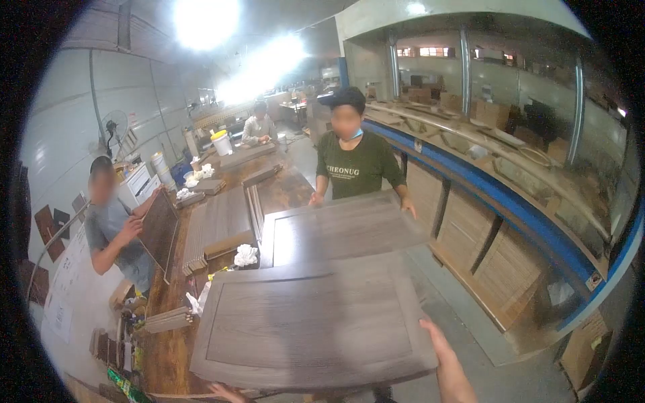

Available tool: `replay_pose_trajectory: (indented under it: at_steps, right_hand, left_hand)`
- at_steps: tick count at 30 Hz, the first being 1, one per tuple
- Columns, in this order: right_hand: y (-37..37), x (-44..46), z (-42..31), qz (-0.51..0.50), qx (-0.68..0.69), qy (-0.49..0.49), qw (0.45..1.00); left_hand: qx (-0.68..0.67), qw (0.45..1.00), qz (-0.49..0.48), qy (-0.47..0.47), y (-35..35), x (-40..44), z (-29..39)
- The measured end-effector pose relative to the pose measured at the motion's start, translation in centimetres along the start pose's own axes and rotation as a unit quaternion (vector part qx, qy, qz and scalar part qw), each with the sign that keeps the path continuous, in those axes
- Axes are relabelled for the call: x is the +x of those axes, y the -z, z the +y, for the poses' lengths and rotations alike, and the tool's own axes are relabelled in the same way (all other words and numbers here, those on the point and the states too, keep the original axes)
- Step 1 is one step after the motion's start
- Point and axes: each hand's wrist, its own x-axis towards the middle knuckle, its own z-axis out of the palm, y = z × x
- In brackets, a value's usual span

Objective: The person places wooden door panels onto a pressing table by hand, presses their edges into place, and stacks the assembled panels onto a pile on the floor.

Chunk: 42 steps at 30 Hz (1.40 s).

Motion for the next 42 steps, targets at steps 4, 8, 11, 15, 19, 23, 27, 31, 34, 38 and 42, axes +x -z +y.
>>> replay_pose_trajectory:
  at_steps: [4,8,11,15,19,23,27,31,34,38,42]
  right_hand:
    - [2.5,-0.2,7.8,0.051,-0.014,0.025,0.998]
    - [-4.4,-8.7,7.2,0.081,0.047,-0.008,0.996]
    - [-5.0,-11.5,10.5,0.013,0.106,-0.028,0.994]
    - [-5.6,-14.2,15.2,-0.028,0.151,-0.003,0.988]
    - [-3.9,-18.0,16.5,-0.075,0.030,-0.021,0.997]
    - [5.2,-14.6,14.5,-0.174,-0.184,0.008,0.968]
    - [7.0,-11.0,4.7,-0.106,-0.222,0.235,0.940]
    - [3.8,-6.9,7.2,-0.358,-0.273,-0.018,0.893]
    - [2.2,-7.9,11.8,-0.533,-0.136,0.022,0.835]
    - [-1.9,-15.0,12.4,-0.446,-0.179,-0.012,0.877]
    - [-8.7,-23.9,11.6,-0.460,-0.086,-0.066,0.881]
  left_hand:
    - [0.012,0.958,-0.257,0.126,5.8,-10.2,-3.8]
    - [0.070,0.771,-0.546,0.320,11.0,-14.7,-4.4]
    - [-0.012,0.713,-0.531,0.458,13.8,-14.6,-5.8]
    - [0.040,0.809,-0.385,0.441,13.7,-20.2,4.4]
    - [-0.089,0.903,-0.373,0.195,16.2,-19.7,-1.4]
    - [-0.113,0.918,-0.322,0.205,18.7,-18.5,4.6]
    - [-0.049,0.912,-0.301,0.275,24.1,-18.0,9.3]
    - [-0.037,0.905,-0.302,0.296,33.0,-13.7,1.4]
    - [-0.067,0.910,-0.300,0.279,37.4,-14.1,1.6]
    - [-0.066,0.914,-0.299,0.265,40.8,-14.7,7.5]
    - [-0.113,0.925,-0.242,0.270,46.6,-12.1,8.8]
